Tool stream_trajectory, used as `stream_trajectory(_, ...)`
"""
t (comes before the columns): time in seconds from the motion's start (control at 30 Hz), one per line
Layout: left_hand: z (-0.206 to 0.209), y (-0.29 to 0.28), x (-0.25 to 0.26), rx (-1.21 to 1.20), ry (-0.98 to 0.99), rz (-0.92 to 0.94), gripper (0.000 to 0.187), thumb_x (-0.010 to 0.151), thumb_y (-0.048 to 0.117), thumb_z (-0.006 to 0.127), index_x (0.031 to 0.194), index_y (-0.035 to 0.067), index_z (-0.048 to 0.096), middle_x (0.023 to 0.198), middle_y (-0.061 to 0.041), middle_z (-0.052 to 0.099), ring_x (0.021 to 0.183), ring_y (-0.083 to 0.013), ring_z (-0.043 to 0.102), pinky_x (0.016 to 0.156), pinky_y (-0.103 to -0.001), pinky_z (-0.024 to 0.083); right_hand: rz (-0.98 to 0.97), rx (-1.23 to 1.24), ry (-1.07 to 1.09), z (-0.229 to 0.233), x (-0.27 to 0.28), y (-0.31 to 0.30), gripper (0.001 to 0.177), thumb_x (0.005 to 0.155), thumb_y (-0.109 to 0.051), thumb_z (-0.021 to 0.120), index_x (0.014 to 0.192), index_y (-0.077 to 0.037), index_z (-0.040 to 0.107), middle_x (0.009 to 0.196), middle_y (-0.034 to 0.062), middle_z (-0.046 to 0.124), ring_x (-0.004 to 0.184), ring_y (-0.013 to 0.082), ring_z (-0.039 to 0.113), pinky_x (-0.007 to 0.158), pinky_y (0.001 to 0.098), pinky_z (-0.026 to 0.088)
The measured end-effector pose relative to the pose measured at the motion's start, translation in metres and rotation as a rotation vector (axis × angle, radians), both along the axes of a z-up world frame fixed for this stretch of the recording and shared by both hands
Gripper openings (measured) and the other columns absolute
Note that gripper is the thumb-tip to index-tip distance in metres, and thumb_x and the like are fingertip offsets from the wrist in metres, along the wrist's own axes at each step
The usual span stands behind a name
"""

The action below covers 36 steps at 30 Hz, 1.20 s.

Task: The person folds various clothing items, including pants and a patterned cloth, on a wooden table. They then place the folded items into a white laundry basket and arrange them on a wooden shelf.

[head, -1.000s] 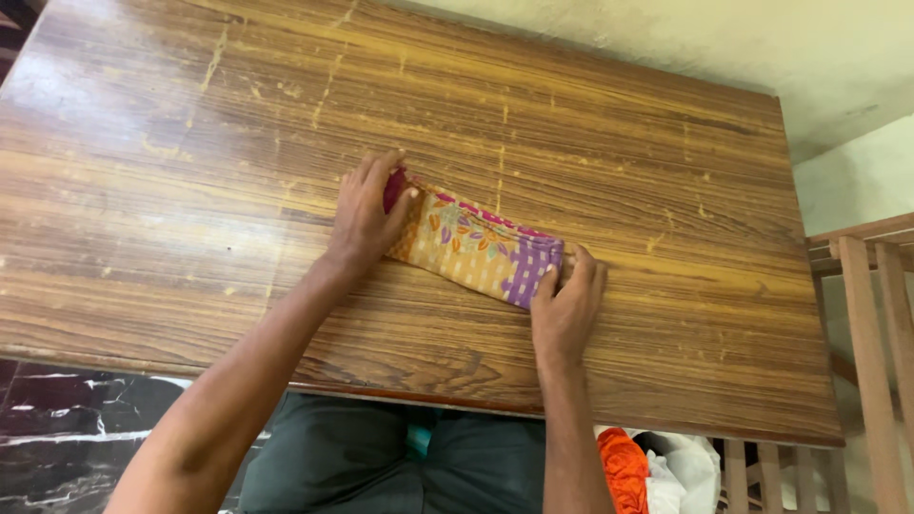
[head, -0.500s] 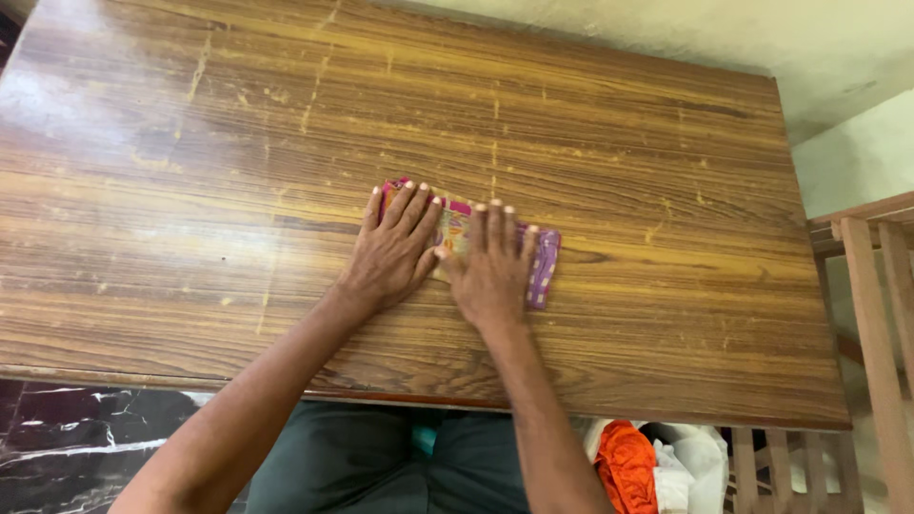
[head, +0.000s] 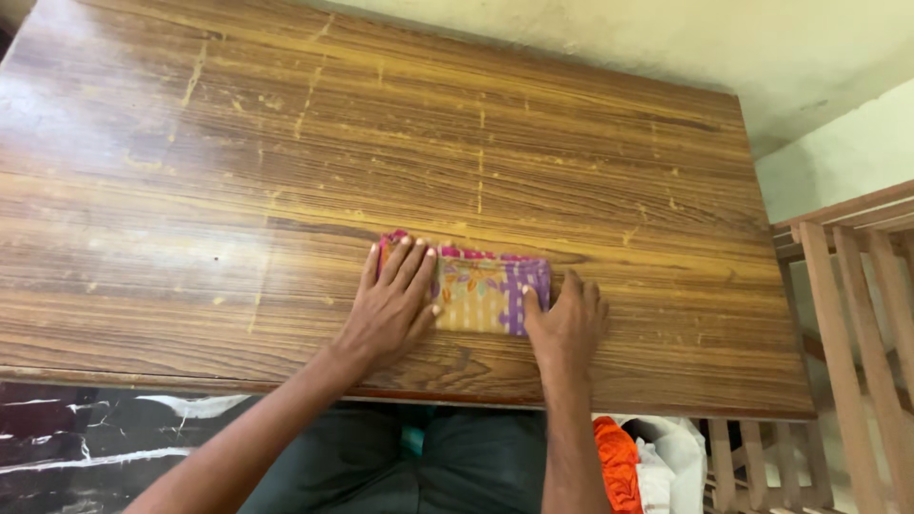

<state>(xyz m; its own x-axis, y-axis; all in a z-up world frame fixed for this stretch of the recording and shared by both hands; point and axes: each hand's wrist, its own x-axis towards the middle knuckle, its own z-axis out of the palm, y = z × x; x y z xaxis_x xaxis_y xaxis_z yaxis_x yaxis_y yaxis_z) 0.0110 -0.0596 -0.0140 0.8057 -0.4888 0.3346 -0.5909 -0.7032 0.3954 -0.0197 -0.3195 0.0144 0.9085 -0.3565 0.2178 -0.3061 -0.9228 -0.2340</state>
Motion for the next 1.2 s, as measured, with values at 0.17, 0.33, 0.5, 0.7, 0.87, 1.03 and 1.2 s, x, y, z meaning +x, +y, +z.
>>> stream_trajectory(0.17,0.012,0.004,-0.005,-0.095,-0.048,-0.015,0.061,0.093,0.024,0.062,0.147,0.0,0.045,0.156,-0.022,0.042,0.151,-0.0371,0.03,0.125,-0.059,0.016,-0.011,0.138,0.051,0.007,-0.002,-0.004,0.048,0.076,-0.034,0.084,0.108,-0.001,0.071,0.095,0.0183,0.071,0.096,0.0383,0.065,0.09,0.0507,0.048)
stream_trajectory(0.33,0.01,-0.021,0.001,0.039,-0.149,-0.215,0.053,0.091,0.018,0.062,0.142,0.008,0.052,0.155,-0.017,0.046,0.151,-0.0332,0.036,0.128,-0.055,0.021,0.039,0.3,0.04,0.003,0.002,-0.007,0.028,0.077,-0.026,0.083,0.086,-0.002,0.074,0.084,0.0166,0.072,0.081,0.0347,0.07,0.076,0.0474,0.053)
stream_trajectory(0.5,0.006,-0.043,-0.004,-0.009,-0.03,-0.266,0.055,0.094,0.025,0.061,0.142,0.0,0.051,0.151,-0.022,0.046,0.144,-0.0378,0.037,0.122,-0.054,0.023,-0.051,0.456,0.029,0.002,0.001,-0.006,0.024,0.082,-0.021,0.076,0.091,0.0,0.067,0.08,0.0163,0.071,0.075,0.0301,0.068,0.07,0.0429,0.051)
stream_trajectory(0.7,0.008,-0.025,-0.004,-0.346,-0.05,-0.251,0.043,0.093,0.011,0.065,0.135,0.002,0.06,0.146,-0.018,0.053,0.144,-0.0374,0.045,0.123,-0.05,0.033,0.045,0.75,-0.168,0.029,-0.004,0.019,0.018,0.089,-0.008,0.071,0.104,0.0,0.063,0.089,0.0126,0.071,0.073,0.0174,0.066,0.066,0.0325,0.054)
stream_trajectory(0.87,0.013,-0.002,-0.012,-0.374,-0.108,0.229,0.03,0.086,0.005,0.072,0.115,0.006,0.066,0.123,-0.013,0.061,0.117,-0.033,0.058,0.102,-0.049,0.045,0.124,0.712,-0.163,0.069,0.0,0.056,0.037,0.09,-0.006,0.068,0.126,-0.003,0.058,0.099,0.0082,0.073,0.08,0.014,0.072,0.069,0.0296,0.059)
stream_trajectory(1.03,0.014,0.02,-0.02,-0.473,0.008,0.32,0.042,0.08,0.007,0.075,0.119,-0.001,0.063,0.12,-0.021,0.06,0.112,-0.0401,0.057,0.096,-0.047,0.048,0.127,0.592,0.085,0.076,0.009,0.112,0.05,0.092,-0.015,0.069,0.139,-0.009,0.055,0.106,0.012,0.072,0.085,0.0236,0.074,0.071,0.0373,0.062)
stream_trajectory(1.2,0.009,0.026,-0.015,-0.625,0.175,0.316,0.037,0.088,0.001,0.064,0.125,0.0,0.062,0.116,-0.019,0.063,0.105,-0.0364,0.064,0.09,-0.041,0.053,0.569,0.452,-0.144,0.045,0.012,0.163,0.061,0.087,-0.017,0.077,0.139,0.005,0.052,0.123,0.0293,0.066,0.11,0.0413,0.065,0.092,0.047,0.054)
